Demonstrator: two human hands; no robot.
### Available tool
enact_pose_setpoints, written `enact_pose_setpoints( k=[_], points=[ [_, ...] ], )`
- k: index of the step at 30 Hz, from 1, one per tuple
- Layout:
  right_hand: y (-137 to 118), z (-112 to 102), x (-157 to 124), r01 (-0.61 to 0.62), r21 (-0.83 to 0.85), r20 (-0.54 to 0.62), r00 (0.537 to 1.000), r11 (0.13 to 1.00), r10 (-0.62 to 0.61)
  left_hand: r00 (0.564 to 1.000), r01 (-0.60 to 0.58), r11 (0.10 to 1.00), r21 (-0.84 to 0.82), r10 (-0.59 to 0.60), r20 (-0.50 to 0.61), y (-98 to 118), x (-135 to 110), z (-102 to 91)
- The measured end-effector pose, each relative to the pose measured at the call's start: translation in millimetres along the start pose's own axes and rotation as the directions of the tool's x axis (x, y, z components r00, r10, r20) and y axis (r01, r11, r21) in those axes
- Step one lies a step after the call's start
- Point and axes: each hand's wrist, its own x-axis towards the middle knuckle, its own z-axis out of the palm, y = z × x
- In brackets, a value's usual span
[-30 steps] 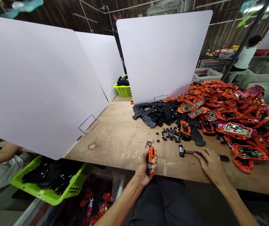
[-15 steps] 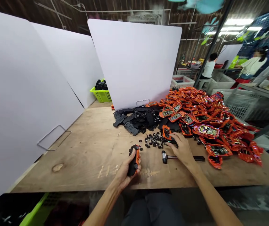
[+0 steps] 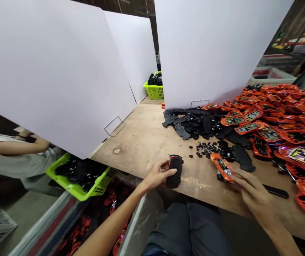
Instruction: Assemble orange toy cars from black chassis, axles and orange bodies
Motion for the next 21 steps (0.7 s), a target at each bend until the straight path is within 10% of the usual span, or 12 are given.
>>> enact_pose_setpoints(
  k=[6, 13, 21],
  points=[
    [-2, 30, -24, 0.042, -0.071, 0.107, 0.994, 0.997, -0.034, 0.982, -0.034, 0.925, 0.379, 0.102, -0.160, 8, -9, -17.3],
    [-10, 38, -16, -0.018, -0.091, 0.071, 0.997, 0.996, 0.024, 0.813, -0.255, 0.248, 0.935, 0.578, 0.068, -4, 20, 4.5],
    [-23, 33, -9, -0.080, -0.054, 0.031, 0.996, 0.995, 0.081, 0.833, -0.317, 0.333, 0.888, 0.545, 0.093, -32, 51, -10.9]
  ],
)
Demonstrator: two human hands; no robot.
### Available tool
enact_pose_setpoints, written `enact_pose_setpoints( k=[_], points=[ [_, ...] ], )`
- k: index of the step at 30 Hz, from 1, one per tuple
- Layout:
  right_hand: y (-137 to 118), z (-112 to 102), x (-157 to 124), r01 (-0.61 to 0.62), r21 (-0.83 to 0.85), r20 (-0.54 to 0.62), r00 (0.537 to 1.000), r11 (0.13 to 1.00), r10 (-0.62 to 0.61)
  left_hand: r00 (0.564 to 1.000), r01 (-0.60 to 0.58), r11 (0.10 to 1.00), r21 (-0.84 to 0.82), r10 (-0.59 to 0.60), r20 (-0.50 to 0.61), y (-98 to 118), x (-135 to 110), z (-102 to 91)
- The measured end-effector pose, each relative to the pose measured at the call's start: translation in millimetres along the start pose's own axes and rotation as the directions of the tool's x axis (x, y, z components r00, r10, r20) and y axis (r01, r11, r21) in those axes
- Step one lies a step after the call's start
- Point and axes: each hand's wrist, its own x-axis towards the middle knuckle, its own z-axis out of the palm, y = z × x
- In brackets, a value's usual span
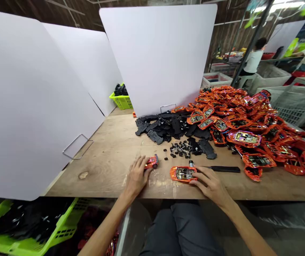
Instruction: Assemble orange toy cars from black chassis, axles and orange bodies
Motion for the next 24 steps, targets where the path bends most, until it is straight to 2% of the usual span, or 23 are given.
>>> enact_pose_setpoints(
  k=[2, 4, 6, 8, 9, 10, 11, 13, 14, 15, 16, 18, 21, 24],
  points=[
    [-4, -3, 3, -0.060, 0.064, -0.034, 0.998, 0.996, 0.062, 0.997, 0.069, 0.997, -0.037, -0.068, 0.021, -8, 11, -6.5],
    [-8, -4, 6, -0.152, 0.130, -0.092, 0.982, 0.980, 0.165, 0.994, 0.104, 0.987, -0.121, -0.098, 0.056, -6, 18, -14.3],
    [-13, -1, 6, -0.236, 0.206, -0.123, 0.957, 0.950, 0.264, 0.992, 0.128, 0.958, -0.256, -0.119, 0.050, 10, 19, -20.7],
    [-19, 5, 5, -0.277, 0.261, -0.127, 0.940, 0.925, 0.317, 0.978, 0.183, 0.866, -0.465, -0.209, -0.004, 40, 12, -21.3],
    [-23, 8, 4, -0.286, 0.272, -0.129, 0.935, 0.919, 0.330, 0.961, 0.220, 0.773, -0.595, -0.275, -0.002, 57, 8, -18.2],
    [-27, 11, 4, -0.291, 0.273, -0.134, 0.932, 0.917, 0.335, 0.941, 0.263, 0.646, -0.717, -0.334, 0.044, 74, 4, -12.6],
    [-31, 14, 4, -0.291, 0.269, -0.137, 0.932, 0.918, 0.335, 0.924, 0.322, 0.497, -0.806, -0.349, 0.154, 89, 0, -5.0],
    [-36, 13, 6, -0.275, 0.264, -0.104, 0.945, 0.925, 0.311, 0.863, 0.455, 0.217, -0.864, -0.348, 0.367, 112, -3, 13.2],
    [-34, 10, 9, -0.263, 0.263, -0.075, 0.954, 0.928, 0.291, 0.831, 0.503, 0.123, -0.856, -0.343, 0.439, 118, -2, 22.4],
    [-29, 6, 12, -0.256, 0.259, -0.053, 0.959, 0.931, 0.279, 0.804, 0.531, 0.067, -0.845, -0.354, 0.478, 122, -1, 30.7],
    [-21, -1, 17, -0.264, 0.249, -0.050, 0.957, 0.932, 0.285, 0.790, 0.543, 0.045, -0.839, -0.368, 0.491, 123, 0, 37.9],
    [7, -17, 28, -0.334, 0.193, -0.120, 0.925, 0.922, 0.360, 0.790, 0.537, 0.054, -0.842, -0.380, 0.480, 123, 2, 48.5],
    [56, -34, 44, -0.489, 0.109, -0.267, 0.824, 0.866, 0.499, 0.812, 0.518, 0.103, -0.849, -0.370, 0.451, 121, 2, 57.5],
    [91, -36, 53, -0.567, 0.150, -0.241, 0.774, 0.810, 0.586, 0.818, 0.534, 0.201, -0.821, -0.369, 0.442, 121, -2, 62.9]
  ],
)
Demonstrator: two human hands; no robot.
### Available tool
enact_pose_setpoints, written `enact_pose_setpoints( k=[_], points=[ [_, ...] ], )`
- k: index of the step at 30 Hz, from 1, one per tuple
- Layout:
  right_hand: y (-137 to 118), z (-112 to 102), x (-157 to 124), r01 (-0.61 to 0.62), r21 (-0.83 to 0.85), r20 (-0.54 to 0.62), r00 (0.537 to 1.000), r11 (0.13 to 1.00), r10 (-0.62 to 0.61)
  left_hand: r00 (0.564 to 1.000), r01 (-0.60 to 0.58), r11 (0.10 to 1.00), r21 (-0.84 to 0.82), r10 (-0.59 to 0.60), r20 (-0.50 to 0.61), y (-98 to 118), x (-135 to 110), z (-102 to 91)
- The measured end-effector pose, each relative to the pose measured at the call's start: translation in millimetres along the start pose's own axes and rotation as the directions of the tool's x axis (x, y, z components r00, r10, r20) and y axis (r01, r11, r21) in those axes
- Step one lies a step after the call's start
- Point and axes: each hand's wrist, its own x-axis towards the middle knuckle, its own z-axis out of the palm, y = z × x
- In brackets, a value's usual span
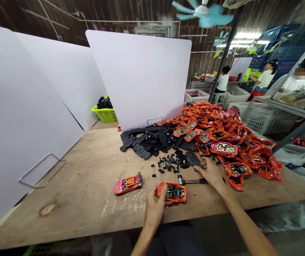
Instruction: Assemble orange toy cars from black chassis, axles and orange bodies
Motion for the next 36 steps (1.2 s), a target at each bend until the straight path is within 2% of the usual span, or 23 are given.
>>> enact_pose_setpoints(
  k=[3, 5, 8, 10, 12, 14, 15, 16, 17, 19, 20, 21, 23, 25, 26, 28, 32, 34, 36],
  points=[
    [3, -6, 7, -0.026, 0.059, 0.030, 0.999, 0.998, 0.024, 1.000, -0.012, 0.982, 0.189, 0.011, 0.005, -3, -1, -4.6],
    [-9, -21, 3, -0.024, 0.069, -0.007, 1.000, 0.997, 0.025, 0.992, -0.116, 0.920, 0.373, 0.126, -0.003, 2, -2, -10.6],
    [-48, -44, -10, -0.030, 0.107, -0.008, 0.999, 0.994, 0.031, 0.961, -0.205, 0.718, 0.666, 0.275, -0.001, 20, -8, -16.4],
    [-84, -49, -25, -0.045, 0.170, 0.093, 0.995, 0.984, 0.029, 0.939, -0.264, 0.635, 0.726, 0.343, 0.042, 35, -15, -13.2],
    [-118, -41, -41, -0.076, 0.247, 0.252, 0.968, 0.966, 0.012, 0.888, -0.426, 0.641, 0.638, 0.431, 0.160, 49, -23, -4.7],
    [-144, -26, -53, -0.139, 0.326, 0.438, 0.899, 0.935, -0.019, 0.849, -0.523, 0.701, 0.485, 0.480, 0.223, 58, -29, 3.3],
    [-152, -16, -55, -0.170, 0.361, 0.513, 0.857, 0.917, -0.043, 0.859, -0.508, 0.753, 0.418, 0.474, 0.192, 60, -30, 4.5],
    [-157, -6, -54, -0.184, 0.385, 0.547, 0.835, 0.905, -0.063, 0.886, -0.459, 0.814, 0.357, 0.451, 0.110, 61, -30, 2.8],
    [-158, 6, -50, -0.156, 0.390, 0.535, 0.841, 0.908, -0.085, 0.912, -0.391, 0.875, 0.286, 0.409, -0.005, 62, -28, -2.0],
    [-153, 34, -37, 0.038, 0.321, 0.428, 0.886, 0.946, -0.181, 0.938, -0.254, 0.963, 0.088, 0.268, -0.220, 62, -25, -19.6],
    [-148, 50, -29, 0.173, 0.244, 0.386, 0.886, 0.954, -0.259, 0.942, -0.200, 0.980, -0.017, 0.187, -0.278, 62, -25, -30.5],
    [-143, 67, -22, 0.302, 0.155, 0.388, 0.857, 0.941, -0.339, 0.945, -0.154, 0.982, -0.105, 0.116, -0.305, 62, -25, -41.4],
    [-134, 99, -9, 0.487, 0.040, 0.504, 0.744, 0.872, -0.439, 0.955, -0.079, 0.975, -0.207, 0.015, -0.296, 62, -30, -59.5],
    [-130, 120, -2, 0.563, 0.014, 0.611, 0.650, 0.826, -0.453, 0.961, -0.015, 0.970, -0.243, -0.053, -0.270, 62, -37, -70.1],
    [-130, 124, 0, 0.577, 0.020, 0.635, 0.624, 0.816, -0.457, 0.964, 0.012, 0.968, -0.250, -0.078, -0.255, 62, -41, -72.6],
    [-135, 121, -3, 0.553, 0.073, 0.619, 0.627, 0.830, -0.472, 0.970, 0.047, 0.958, -0.284, -0.112, -0.215, 60, -46, -73.8],
    [-155, 86, -36, 0.379, 0.290, 0.549, 0.686, 0.879, -0.477, 0.987, 0.068, 0.903, -0.424, -0.124, -0.106, 54, -45, -68.2],
    [-163, 71, -60, 0.370, 0.304, 0.535, 0.697, 0.878, -0.478, 0.984, 0.094, 0.899, -0.427, -0.148, -0.096, 50, -42, -62.4],
    [-167, 62, -81, 0.380, 0.258, 0.505, 0.731, 0.888, -0.460, 0.979, 0.135, 0.911, -0.389, -0.183, -0.090, 47, -41, -55.3]
  ],
)
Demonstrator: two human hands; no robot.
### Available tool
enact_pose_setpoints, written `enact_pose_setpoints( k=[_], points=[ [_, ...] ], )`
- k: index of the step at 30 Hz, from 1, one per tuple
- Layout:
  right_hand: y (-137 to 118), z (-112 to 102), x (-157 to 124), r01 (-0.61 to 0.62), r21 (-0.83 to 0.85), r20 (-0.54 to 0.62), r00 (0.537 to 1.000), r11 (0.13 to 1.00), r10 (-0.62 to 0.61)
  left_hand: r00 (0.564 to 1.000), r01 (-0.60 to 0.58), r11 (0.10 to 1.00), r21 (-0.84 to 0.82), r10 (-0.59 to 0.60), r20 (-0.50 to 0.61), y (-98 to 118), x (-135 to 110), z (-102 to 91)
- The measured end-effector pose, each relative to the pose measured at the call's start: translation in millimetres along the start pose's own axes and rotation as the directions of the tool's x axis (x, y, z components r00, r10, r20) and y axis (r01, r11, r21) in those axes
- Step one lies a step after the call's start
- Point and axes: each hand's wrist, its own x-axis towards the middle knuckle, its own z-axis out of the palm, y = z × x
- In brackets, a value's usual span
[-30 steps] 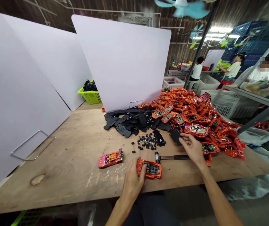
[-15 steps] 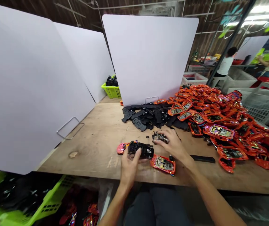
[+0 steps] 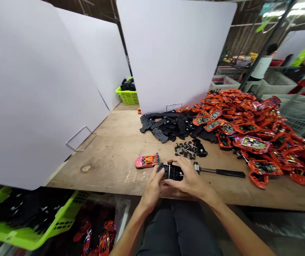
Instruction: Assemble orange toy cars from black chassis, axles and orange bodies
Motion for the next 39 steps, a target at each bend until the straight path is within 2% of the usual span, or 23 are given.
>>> enact_pose_setpoints(
  k=[4, 6, 11, 13, 15, 17, 18, 19, 21, 24, 27, 31, 33, 35, 39],
  points=[
    [-8, 5, -22, -0.066, 0.002, -0.074, 0.995, 0.998, 0.066, 0.990, 0.044, 0.997, 0.070, -0.052, 0.129, -8, -9, 10.0],
    [-11, 6, -29, -0.072, -0.026, -0.086, 0.994, 0.997, 0.070, 0.989, 0.032, 0.994, 0.102, -0.046, 0.143, -13, -15, 12.3],
    [-23, 15, -46, -0.054, -0.138, -0.047, 0.998, 0.989, 0.048, 1.000, -0.003, 0.976, 0.219, 0.000, 0.013, -26, -22, 7.8],
    [-21, 13, -49, -0.028, -0.162, -0.050, 0.999, 0.986, 0.020, 0.999, -0.014, 0.976, 0.217, 0.024, -0.043, -23, -22, 0.4],
    [-14, 9, -46, -0.053, -0.140, -0.125, 0.992, 0.989, 0.036, 0.996, -0.037, 0.982, 0.187, 0.052, -0.076, -13, -19, -11.0],
    [-2, 8, -31, -0.104, -0.088, -0.198, 0.977, 0.991, 0.085, 0.995, -0.049, 0.987, 0.154, 0.061, -0.075, -1, -17, -24.7],
    [4, 10, -19, -0.117, -0.065, -0.194, 0.976, 0.991, 0.103, 0.996, -0.046, 0.988, 0.146, 0.056, -0.068, 5, -16, -31.5],
    [10, 16, -5, -0.111, -0.050, -0.151, 0.983, 0.993, 0.102, 0.997, -0.034, 0.989, 0.144, 0.043, -0.059, 9, -16, -37.6],
    [17, 35, 27, -0.075, -0.036, 0.024, 0.997, 0.997, 0.075, 0.999, 0.008, 0.989, 0.146, -0.001, -0.043, 11, -18, -46.7],
    [19, 74, 76, -0.056, -0.009, 0.222, 0.973, 0.998, 0.057, 0.997, 0.047, 0.993, 0.108, -0.040, -0.064, 5, -24, -52.7],
    [15, 107, 119, -0.047, 0.048, 0.274, 0.961, 0.998, 0.032, 0.991, 0.037, 0.998, 0.046, -0.031, -0.128, -2, -29, -53.4],
    [5, 141, 166, -0.115, 0.108, 0.310, 0.948, 0.987, 0.077, 0.991, 0.031, 1.000, 0.004, -0.030, -0.128, -1, -27, -51.1],
    [-2, 154, 180, -0.159, 0.113, 0.302, 0.946, 0.981, 0.119, 0.992, 0.038, 0.999, -0.018, -0.040, -0.118, 2, -22, -51.3],
    [-8, 161, 181, -0.167, 0.116, 0.274, 0.953, 0.979, 0.130, 0.991, 0.038, 0.999, -0.035, -0.043, -0.127, 4, -17, -54.6],
    [-19, 168, 157, -0.084, 0.110, 0.267, 0.962, 0.990, 0.052, 0.987, 0.030, 1.000, -0.004, -0.030, -0.157, 6, -17, -68.3]
  ],
)
